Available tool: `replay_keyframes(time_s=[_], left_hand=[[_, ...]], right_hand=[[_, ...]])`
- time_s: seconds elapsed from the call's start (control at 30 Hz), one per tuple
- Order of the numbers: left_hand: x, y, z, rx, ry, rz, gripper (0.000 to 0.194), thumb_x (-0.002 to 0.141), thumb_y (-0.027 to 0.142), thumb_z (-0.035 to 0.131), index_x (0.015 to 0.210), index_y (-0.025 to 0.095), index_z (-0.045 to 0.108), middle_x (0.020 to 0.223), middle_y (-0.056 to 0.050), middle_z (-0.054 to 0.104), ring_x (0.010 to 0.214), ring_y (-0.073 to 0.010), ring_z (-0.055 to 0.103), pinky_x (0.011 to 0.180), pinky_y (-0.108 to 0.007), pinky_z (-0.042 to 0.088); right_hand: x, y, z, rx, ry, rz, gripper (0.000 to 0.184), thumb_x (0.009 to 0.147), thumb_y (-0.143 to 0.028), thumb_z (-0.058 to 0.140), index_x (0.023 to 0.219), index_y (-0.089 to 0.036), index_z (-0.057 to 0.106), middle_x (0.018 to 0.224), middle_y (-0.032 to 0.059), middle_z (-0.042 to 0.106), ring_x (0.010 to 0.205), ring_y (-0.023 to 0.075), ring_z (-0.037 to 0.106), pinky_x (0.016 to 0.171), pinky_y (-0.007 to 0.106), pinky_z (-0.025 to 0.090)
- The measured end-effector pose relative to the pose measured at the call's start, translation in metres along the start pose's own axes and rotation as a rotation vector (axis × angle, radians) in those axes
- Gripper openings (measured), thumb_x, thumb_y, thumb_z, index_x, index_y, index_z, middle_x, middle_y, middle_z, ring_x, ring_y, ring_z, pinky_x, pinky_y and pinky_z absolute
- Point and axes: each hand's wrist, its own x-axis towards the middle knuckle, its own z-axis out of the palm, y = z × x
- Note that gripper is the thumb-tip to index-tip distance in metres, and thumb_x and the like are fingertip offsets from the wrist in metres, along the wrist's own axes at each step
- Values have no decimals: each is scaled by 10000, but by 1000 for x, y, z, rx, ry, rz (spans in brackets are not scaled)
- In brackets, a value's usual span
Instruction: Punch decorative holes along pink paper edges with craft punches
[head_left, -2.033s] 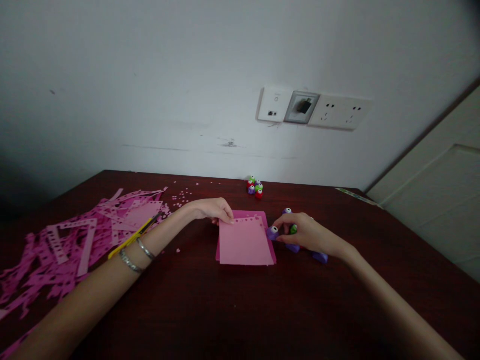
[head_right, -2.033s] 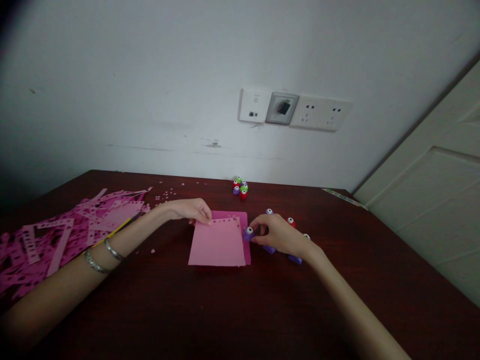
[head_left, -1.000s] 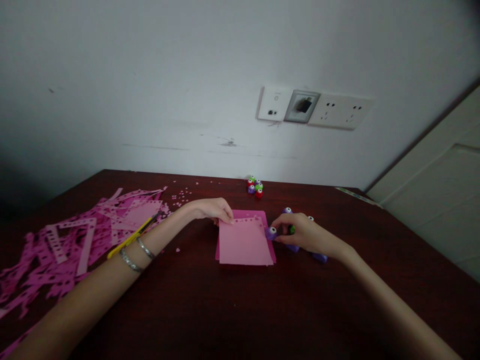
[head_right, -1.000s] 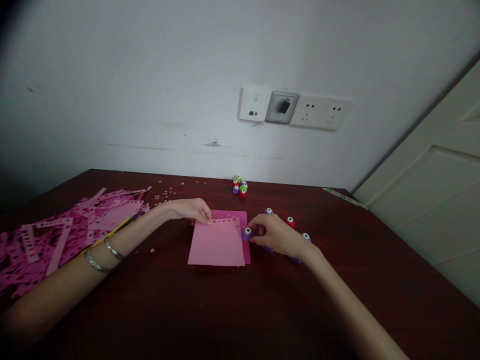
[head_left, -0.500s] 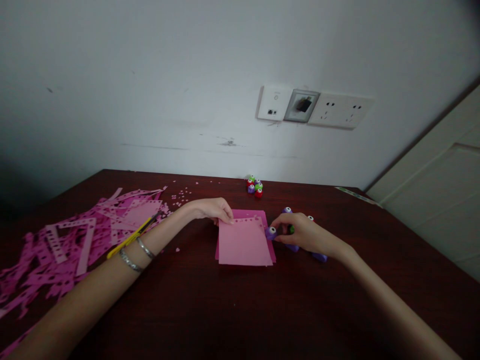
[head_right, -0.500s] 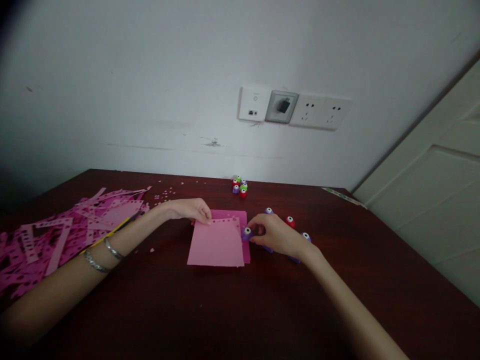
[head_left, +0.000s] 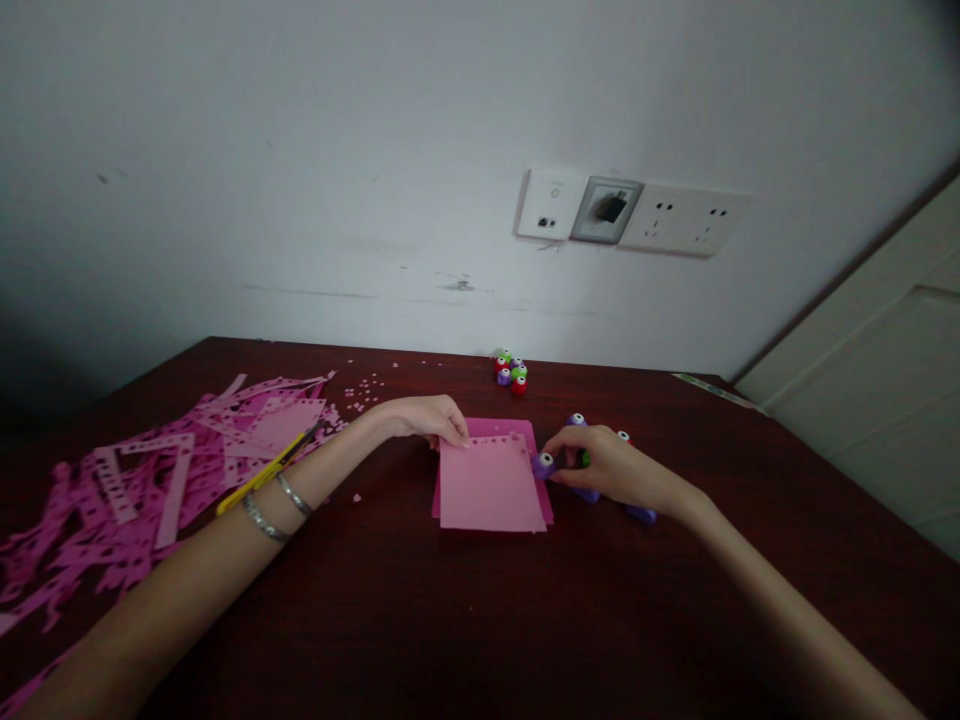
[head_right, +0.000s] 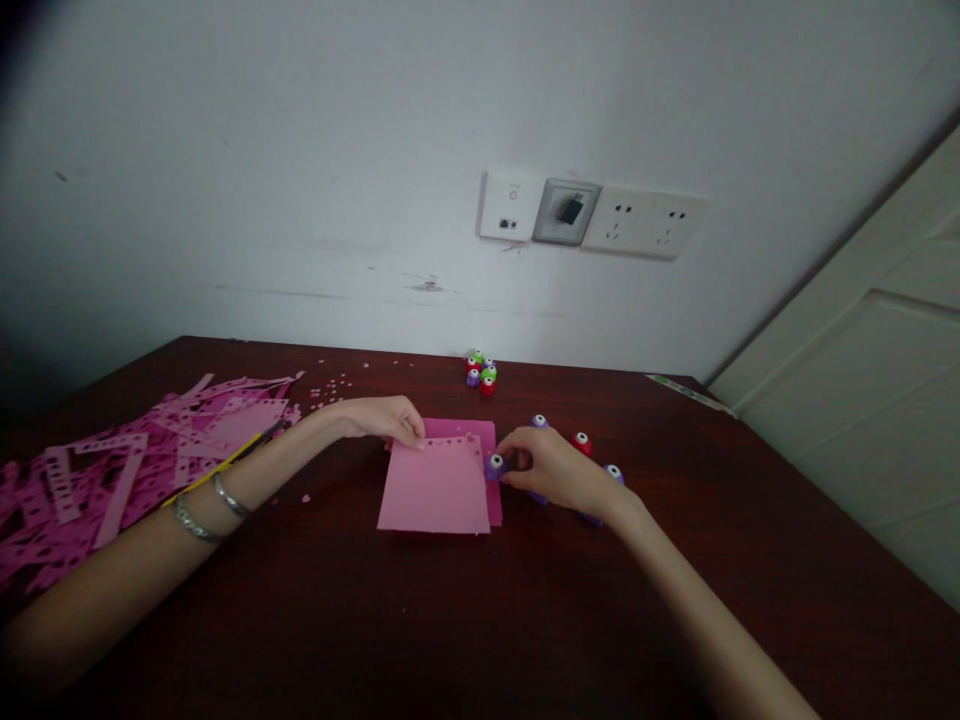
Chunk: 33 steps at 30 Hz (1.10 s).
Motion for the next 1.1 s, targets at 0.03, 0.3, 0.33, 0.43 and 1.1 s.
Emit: replay_keyframes(time_s=[0.03, 0.3, 0.33, 0.43, 1.1], left_hand=[[0, 1, 0, 1, -1, 0, 251, 610, 349, 696, 733, 130, 678, 627, -22, 597, 540, -84, 464, 509, -233, 330], [0, -1, 0, -13, -2, 11, 257, 611, 357, 699, 729, 130, 676, 607, -22, 593, 529, -87, 463, 496, -233, 328], [0, -2, 0, -17, -4, 16, 257, 613, 358, 698, 731, 131, 676, 613, -25, 597, 536, -89, 468, 498, -232, 330], [1, -3, -1, -31, -5, 13, 251, 612, 351, 700, 726, 129, 675, 619, -28, 601, 552, -94, 476, 505, -233, 336], [1, -3, -1, -41, -8, 6, 231, 603, 330, 706, 717, 131, 678, 618, -26, 604, 541, -91, 486, 487, -227, 332]], right_hand=[[0, 0, 0, -2, -1, 0, 198, 734, -234, 608, 920, -193, 665, 769, 19, 615, 660, 128, 543, 591, 239, 418], [-2, -1, -1, -1, 5, 10, 210, 734, -246, 606, 930, -193, 662, 772, 28, 614, 669, 142, 545, 595, 252, 421], [-2, -1, -1, -1, 4, 15, 212, 733, -245, 608, 931, -193, 663, 768, 28, 612, 666, 141, 545, 592, 252, 421], [-1, -1, -1, -3, 2, 14, 211, 732, -238, 608, 930, -194, 663, 765, 26, 610, 663, 136, 544, 589, 247, 420], [-1, 0, 1, -12, 5, 0, 204, 744, -246, 593, 932, -192, 653, 773, 25, 607, 665, 138, 544, 593, 247, 420]])
